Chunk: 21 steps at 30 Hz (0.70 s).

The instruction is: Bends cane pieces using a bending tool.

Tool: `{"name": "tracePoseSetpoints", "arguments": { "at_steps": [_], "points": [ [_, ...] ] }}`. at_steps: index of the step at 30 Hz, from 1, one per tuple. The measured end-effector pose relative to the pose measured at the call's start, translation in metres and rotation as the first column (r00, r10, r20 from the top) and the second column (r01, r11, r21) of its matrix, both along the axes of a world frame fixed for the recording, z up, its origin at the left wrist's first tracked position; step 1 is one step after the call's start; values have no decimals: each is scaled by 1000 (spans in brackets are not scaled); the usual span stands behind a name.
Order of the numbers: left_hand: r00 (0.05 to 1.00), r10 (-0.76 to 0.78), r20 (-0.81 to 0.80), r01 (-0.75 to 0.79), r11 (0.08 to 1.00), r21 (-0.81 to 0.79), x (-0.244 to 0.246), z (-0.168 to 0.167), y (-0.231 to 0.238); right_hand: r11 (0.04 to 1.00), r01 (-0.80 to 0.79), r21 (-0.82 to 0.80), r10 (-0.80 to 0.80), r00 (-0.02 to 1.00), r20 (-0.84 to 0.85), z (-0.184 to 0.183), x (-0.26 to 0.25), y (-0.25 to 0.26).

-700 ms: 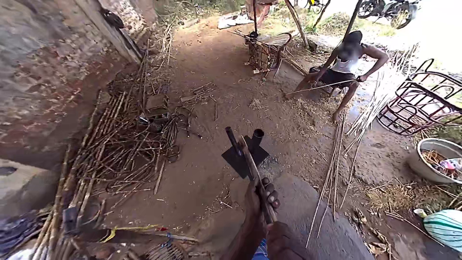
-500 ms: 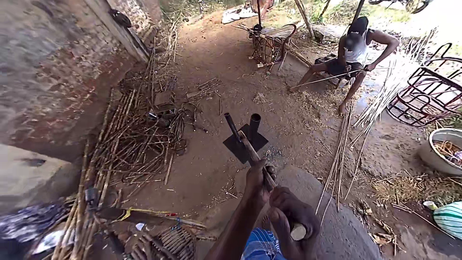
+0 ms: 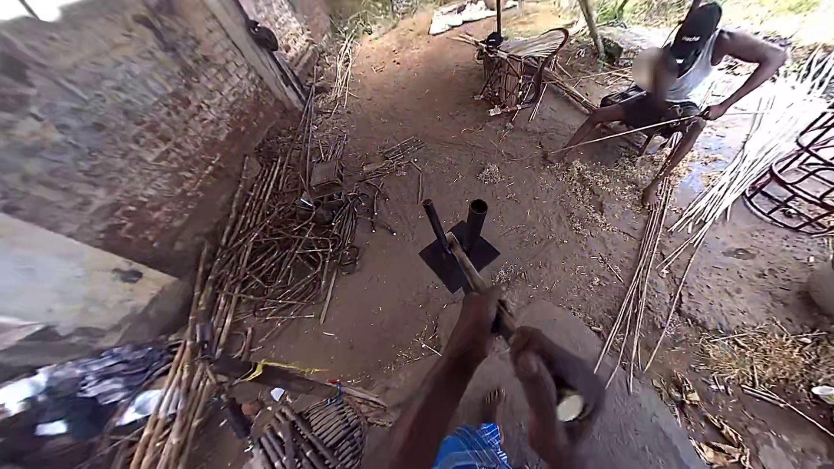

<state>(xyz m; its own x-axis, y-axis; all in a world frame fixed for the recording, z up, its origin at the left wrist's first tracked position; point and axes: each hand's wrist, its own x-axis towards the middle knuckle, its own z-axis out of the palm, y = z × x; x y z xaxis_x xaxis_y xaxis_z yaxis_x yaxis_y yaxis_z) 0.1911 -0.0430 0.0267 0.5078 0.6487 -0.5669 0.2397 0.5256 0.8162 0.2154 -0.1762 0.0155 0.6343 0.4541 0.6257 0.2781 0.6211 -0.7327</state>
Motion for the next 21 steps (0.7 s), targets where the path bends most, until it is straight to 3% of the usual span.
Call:
{"name": "tracePoseSetpoints", "arguments": {
  "at_steps": [2, 5, 7, 11, 13, 14, 17, 19, 21],
  "points": [
    [995, -83, -52, 85, 996, 24, -28, 5, 8, 998, 54, 12, -54, 998, -23, 7, -47, 7],
    [997, -33, -71, 32, 999, -17, -23, 4, 8, 997, 65, 41, -62, 995, -85, 15, -51, 2],
    [999, -16, -48, 14, 999, -38, -8, 10, -4, 999, 17, 38, -13, 994, -109, 14, -15, -10],
    [989, 143, -48, -142, 989, 34, 65, -1, -25, 972, -180, 150, 203, 967, -154, -5, 110, -21],
    [976, 212, -50, -210, 977, 30, 77, -8, -22, 954, -235, 186, 261, 956, -134, -5, 127, -14],
    [984, 164, -70, -163, 987, 17, 67, -5, -16, 959, -237, 155, 253, 962, -99, 0, 114, -13],
    [961, -224, -162, 234, 971, 48, -2, 6, 9, 980, -197, -2, 195, 967, 166, 7, 30, -12],
    [924, -356, -138, 371, 922, 106, -39, 9, 26, 970, -151, -191, 228, 838, 496, 6, -11, -9],
    [935, -350, -53, 354, 925, 142, -62, 16, 34, 906, 52, -421, 286, 657, 698, 9, -39, -19]
  ]
}}
